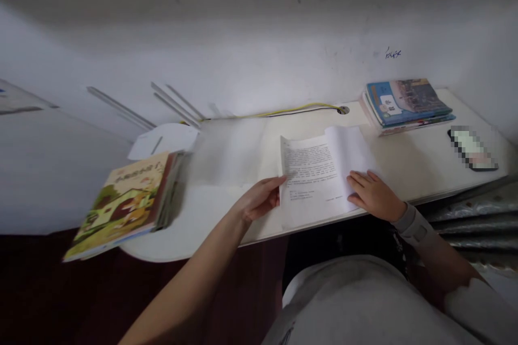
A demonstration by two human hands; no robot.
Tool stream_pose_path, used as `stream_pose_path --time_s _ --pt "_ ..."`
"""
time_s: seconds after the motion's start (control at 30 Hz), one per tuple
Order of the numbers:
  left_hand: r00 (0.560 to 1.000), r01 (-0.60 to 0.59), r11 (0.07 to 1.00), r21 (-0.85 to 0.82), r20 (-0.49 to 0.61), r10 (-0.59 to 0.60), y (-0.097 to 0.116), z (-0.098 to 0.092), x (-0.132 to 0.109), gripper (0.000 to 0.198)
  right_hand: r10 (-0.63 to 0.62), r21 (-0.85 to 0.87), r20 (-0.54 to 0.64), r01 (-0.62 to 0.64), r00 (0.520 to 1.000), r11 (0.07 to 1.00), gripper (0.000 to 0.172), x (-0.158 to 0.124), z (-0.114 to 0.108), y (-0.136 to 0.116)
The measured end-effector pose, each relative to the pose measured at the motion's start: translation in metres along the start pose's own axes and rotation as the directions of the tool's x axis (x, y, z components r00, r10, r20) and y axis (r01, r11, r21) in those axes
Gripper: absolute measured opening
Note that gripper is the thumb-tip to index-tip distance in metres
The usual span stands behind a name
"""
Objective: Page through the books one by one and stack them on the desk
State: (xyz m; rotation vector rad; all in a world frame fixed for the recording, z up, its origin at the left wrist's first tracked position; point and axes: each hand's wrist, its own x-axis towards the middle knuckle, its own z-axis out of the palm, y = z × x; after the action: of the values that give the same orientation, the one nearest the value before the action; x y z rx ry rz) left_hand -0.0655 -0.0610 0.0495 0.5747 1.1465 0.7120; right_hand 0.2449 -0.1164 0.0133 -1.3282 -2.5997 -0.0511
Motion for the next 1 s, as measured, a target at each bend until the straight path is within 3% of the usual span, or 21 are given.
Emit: stream_pose_path --time_s 0.1,0.27,0.43,0.63,0.83,1.0 --pt "1.0 -0.011 1.0 0.017 -0.021 0.011 -0.005 0.008 0.0 0.017 0.023 0.007 -0.025 -0.023 0.999 1.0 0.048 -0.003 0.006 0.002" --pt "0.991 -0.077 0.992 -0.095 -0.116 0.066 -0.017 0.015 -0.001 0.02 0.046 -0.035 -0.075 -0.048 0.996 0.998 0.061 -0.007 0.014 0.003" --pt "0.963 -0.159 0.979 -0.127 -0.241 0.125 -0.024 -0.011 -0.011 0.019 0.074 -0.067 -0.094 -0.08 0.993 0.995 0.064 -0.005 0.014 -0.007" --pt "0.915 -0.187 0.961 -0.201 -0.391 0.097 -0.026 -0.044 -0.03 0.021 0.045 -0.116 -0.085 -0.055 0.995 0.992 0.046 0.006 0.015 -0.036" --pt "0.935 -0.238 0.953 -0.186 -0.311 0.172 -0.027 -0.047 -0.026 0.018 0.064 -0.156 -0.068 -0.074 0.996 0.985 0.036 0.013 0.014 -0.04" --pt "0.912 -0.257 0.96 -0.113 -0.358 0.201 -0.027 -0.053 -0.015 0.011 0.066 -0.192 -0.054 -0.075 0.996 0.979 0.037 0.01 0.011 -0.032"
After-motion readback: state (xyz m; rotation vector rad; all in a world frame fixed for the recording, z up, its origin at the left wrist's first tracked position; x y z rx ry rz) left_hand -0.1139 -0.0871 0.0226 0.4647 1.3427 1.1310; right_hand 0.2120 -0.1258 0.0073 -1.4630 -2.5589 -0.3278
